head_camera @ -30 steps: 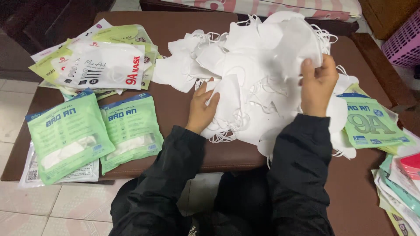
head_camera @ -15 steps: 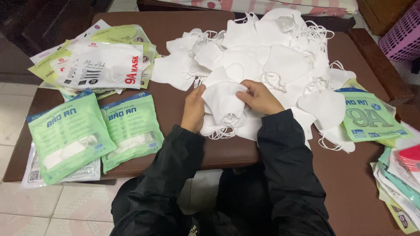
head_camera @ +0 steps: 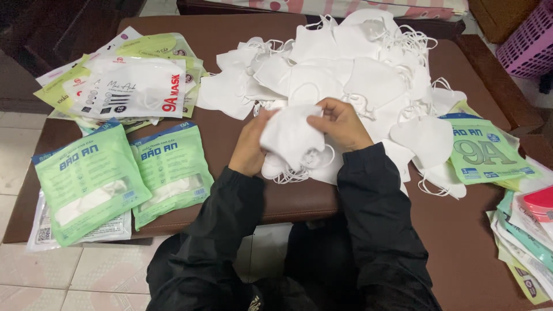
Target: Packing individual face masks into plastic bags
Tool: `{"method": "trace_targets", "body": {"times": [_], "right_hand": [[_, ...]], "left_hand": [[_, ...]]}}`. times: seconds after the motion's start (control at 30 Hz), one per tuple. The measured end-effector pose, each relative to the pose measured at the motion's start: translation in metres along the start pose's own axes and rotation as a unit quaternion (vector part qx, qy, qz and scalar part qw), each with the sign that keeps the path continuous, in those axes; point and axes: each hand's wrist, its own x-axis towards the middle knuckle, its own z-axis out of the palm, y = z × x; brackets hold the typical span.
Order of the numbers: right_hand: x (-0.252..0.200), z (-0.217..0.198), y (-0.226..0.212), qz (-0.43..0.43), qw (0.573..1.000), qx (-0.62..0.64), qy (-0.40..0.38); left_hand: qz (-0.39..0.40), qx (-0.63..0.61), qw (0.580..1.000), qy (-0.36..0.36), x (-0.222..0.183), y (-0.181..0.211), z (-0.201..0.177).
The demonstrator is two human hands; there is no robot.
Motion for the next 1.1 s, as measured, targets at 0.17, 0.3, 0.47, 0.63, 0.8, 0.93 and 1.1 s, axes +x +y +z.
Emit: {"method": "trace_targets", "body": {"times": [0.17,0.3,0.47,0.63,0.8,0.93,1.1], "right_hand": [[0.011,0.004,0.017,-0.018,0.997,0.040,0.059],[-0.003,0.012,-0.018,-0.048,0.994,0.015,0.096],[0.006,-0.012,0.011,-0.048,0.961,-0.246,0.113],[-0.001,0.010,0.002,0.005,0.902,-0.427,0.061],[0.010,-0.002,0.033,-0.035,0.890,-0.451,0.049],[0.012,-0.025,0.029,-0.048,0.918,-0.378,0.113],[0.003,-0.025,-0.007,-0.033,0.972,0.124,0.196]], "left_hand": [[0.148,0.041,0.985,-0.080,-0.013,0.002,0.007],[0.281,0.164,0.946,0.001,-0.020,0.010,0.013],[0.402,0.270,0.870,0.089,-0.024,0.032,0.001],[0.417,0.290,0.852,0.128,-0.019,0.031,-0.008],[0.366,0.303,0.871,0.123,-0.009,0.020,-0.020],[0.376,0.324,0.862,0.100,-0.013,0.022,-0.018],[0.351,0.339,0.869,0.084,-0.011,0.021,-0.019]]}}
